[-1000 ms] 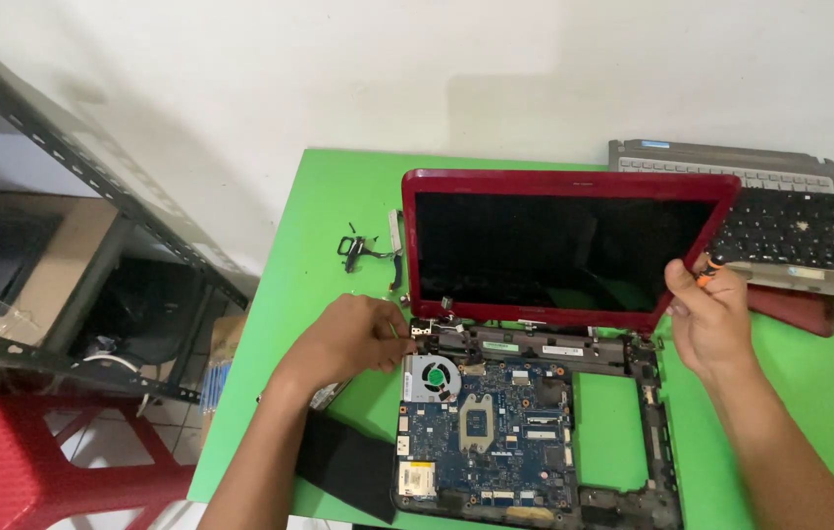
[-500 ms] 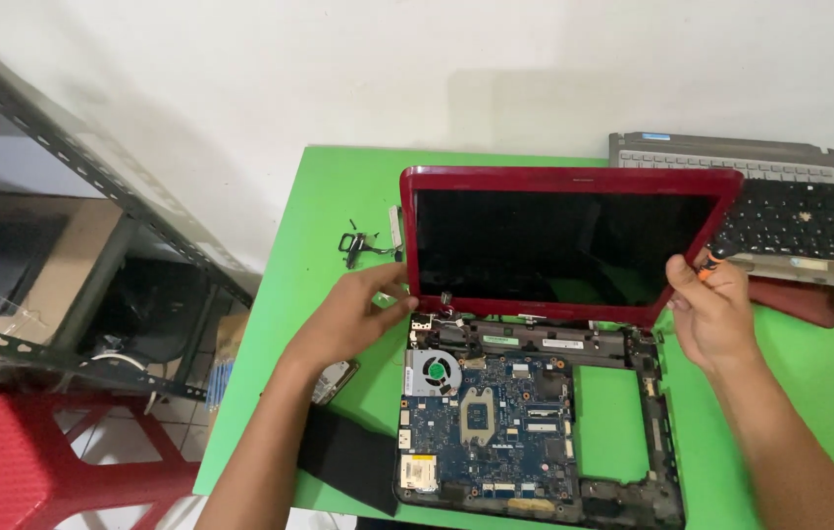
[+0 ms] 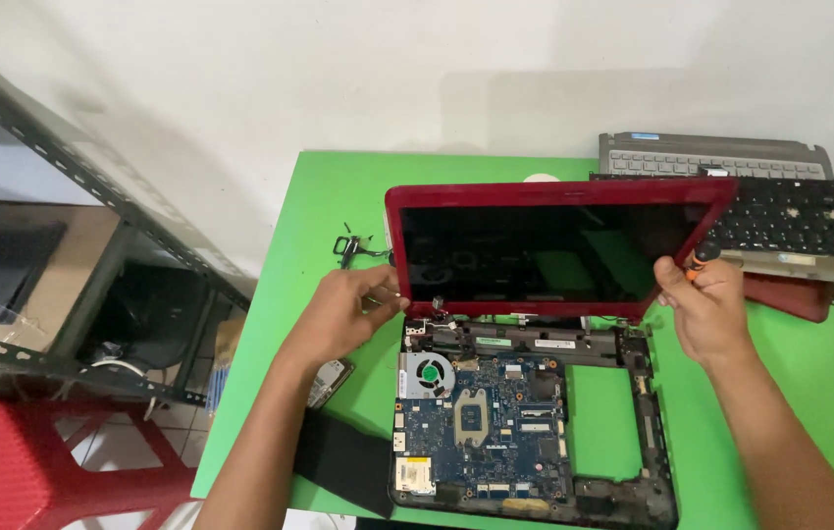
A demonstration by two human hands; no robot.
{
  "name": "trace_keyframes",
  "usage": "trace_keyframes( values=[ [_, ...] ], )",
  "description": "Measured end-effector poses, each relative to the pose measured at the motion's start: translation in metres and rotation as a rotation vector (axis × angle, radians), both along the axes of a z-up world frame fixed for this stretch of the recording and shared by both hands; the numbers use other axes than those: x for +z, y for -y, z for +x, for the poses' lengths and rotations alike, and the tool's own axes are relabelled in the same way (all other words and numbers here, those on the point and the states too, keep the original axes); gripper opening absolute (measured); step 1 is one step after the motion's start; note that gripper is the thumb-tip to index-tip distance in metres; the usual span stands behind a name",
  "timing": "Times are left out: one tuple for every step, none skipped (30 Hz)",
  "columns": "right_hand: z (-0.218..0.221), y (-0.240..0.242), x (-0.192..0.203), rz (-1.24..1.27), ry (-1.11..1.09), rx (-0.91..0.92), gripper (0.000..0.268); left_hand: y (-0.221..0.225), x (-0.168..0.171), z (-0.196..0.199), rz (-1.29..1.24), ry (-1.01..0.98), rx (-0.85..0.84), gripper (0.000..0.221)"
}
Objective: Installing a motherboard into a laptop chassis and securing it with screws using a screwdriver.
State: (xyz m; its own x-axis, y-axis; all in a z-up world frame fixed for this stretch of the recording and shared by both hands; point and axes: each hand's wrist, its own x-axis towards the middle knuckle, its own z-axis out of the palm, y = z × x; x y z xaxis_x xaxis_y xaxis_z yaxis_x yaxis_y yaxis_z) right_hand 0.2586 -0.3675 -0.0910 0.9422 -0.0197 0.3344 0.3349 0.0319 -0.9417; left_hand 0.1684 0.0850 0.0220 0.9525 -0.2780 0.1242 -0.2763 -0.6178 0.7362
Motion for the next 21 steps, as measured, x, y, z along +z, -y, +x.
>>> trace_keyframes(
  values=[
    [-0.004, -0.002, 0.003, 0.001, 0.0, -0.002, 0.056, 0.001, 0.001, -0.001, 0.001, 0.0, -0.002, 0.013],
    [-0.008, -0.004, 0.007, -0.011, -0.007, 0.002, 0.053, 0.002, 0.002, -0.002, -0.008, 0.029, -0.029, 0.01],
    [-0.011, -0.005, 0.011, -0.022, -0.013, 0.007, 0.049, 0.003, 0.003, -0.002, -0.017, 0.058, -0.057, 0.008],
    [-0.014, -0.009, 0.014, -0.023, -0.01, 0.0, 0.049, 0.004, 0.006, -0.003, -0.018, 0.061, -0.063, 0.008],
    [-0.017, -0.012, 0.017, -0.02, -0.007, 0.004, 0.045, 0.004, 0.009, -0.004, -0.017, 0.039, -0.056, 0.004],
    [-0.025, -0.009, 0.02, -0.021, -0.008, -0.006, 0.041, 0.009, 0.009, -0.004, -0.022, 0.012, -0.063, 0.007],
    [-0.018, -0.011, 0.012, -0.028, -0.009, -0.028, 0.041, 0.008, 0.014, -0.006, -0.029, 0.012, -0.084, 0.007],
    [-0.014, -0.008, 0.005, 0.032, 0.016, -0.026, 0.036, 0.011, 0.017, -0.008, -0.062, -0.066, -0.029, 0.013],
    [-0.01, -0.005, -0.003, 0.091, 0.044, -0.023, 0.03, 0.013, 0.021, -0.009, -0.092, -0.144, 0.027, 0.02],
    [-0.011, -0.007, 0.003, 0.08, 0.047, -0.043, 0.03, 0.014, 0.021, -0.008, -0.101, -0.143, 0.006, 0.02],
    [-0.012, -0.009, 0.008, 0.078, 0.026, -0.016, 0.035, 0.014, 0.022, -0.007, -0.111, -0.175, 0.027, 0.019],
    [-0.013, -0.014, 0.012, 0.081, 0.002, 0.014, 0.04, 0.013, 0.023, -0.007, -0.117, -0.211, 0.052, 0.019],
    [-0.017, -0.014, 0.017, 0.075, 0.001, -0.003, 0.04, 0.015, 0.02, -0.006, -0.121, -0.213, 0.034, 0.019],
    [-0.018, -0.018, 0.022, 0.092, -0.01, 0.012, 0.04, 0.014, 0.019, -0.006, -0.106, -0.215, 0.043, 0.017],
    [-0.019, -0.022, 0.027, 0.109, -0.021, 0.027, 0.041, 0.013, 0.018, -0.006, -0.092, -0.217, 0.052, 0.016],
    [-0.018, -0.022, 0.028, 0.108, -0.02, 0.022, 0.041, 0.013, 0.018, -0.006, -0.093, -0.216, 0.046, 0.016],
    [-0.017, -0.022, 0.029, 0.124, -0.033, 0.031, 0.041, 0.014, 0.017, -0.005, -0.096, -0.22, 0.049, 0.016],
    [-0.017, -0.022, 0.029, 0.14, -0.047, 0.037, 0.041, 0.014, 0.017, -0.005, -0.099, -0.225, 0.048, 0.016],
    [-0.016, -0.022, 0.03, 0.14, -0.047, 0.029, 0.041, 0.015, 0.02, -0.004, -0.099, -0.226, 0.041, 0.016],
    [-0.016, -0.022, 0.031, 0.138, -0.053, 0.042, 0.039, 0.017, 0.023, -0.004, -0.065, -0.214, 0.043, 0.017],
    [-0.016, -0.021, 0.031, 0.137, -0.059, 0.055, 0.038, 0.019, 0.026, -0.004, -0.031, -0.202, 0.045, 0.018]
  ],
)
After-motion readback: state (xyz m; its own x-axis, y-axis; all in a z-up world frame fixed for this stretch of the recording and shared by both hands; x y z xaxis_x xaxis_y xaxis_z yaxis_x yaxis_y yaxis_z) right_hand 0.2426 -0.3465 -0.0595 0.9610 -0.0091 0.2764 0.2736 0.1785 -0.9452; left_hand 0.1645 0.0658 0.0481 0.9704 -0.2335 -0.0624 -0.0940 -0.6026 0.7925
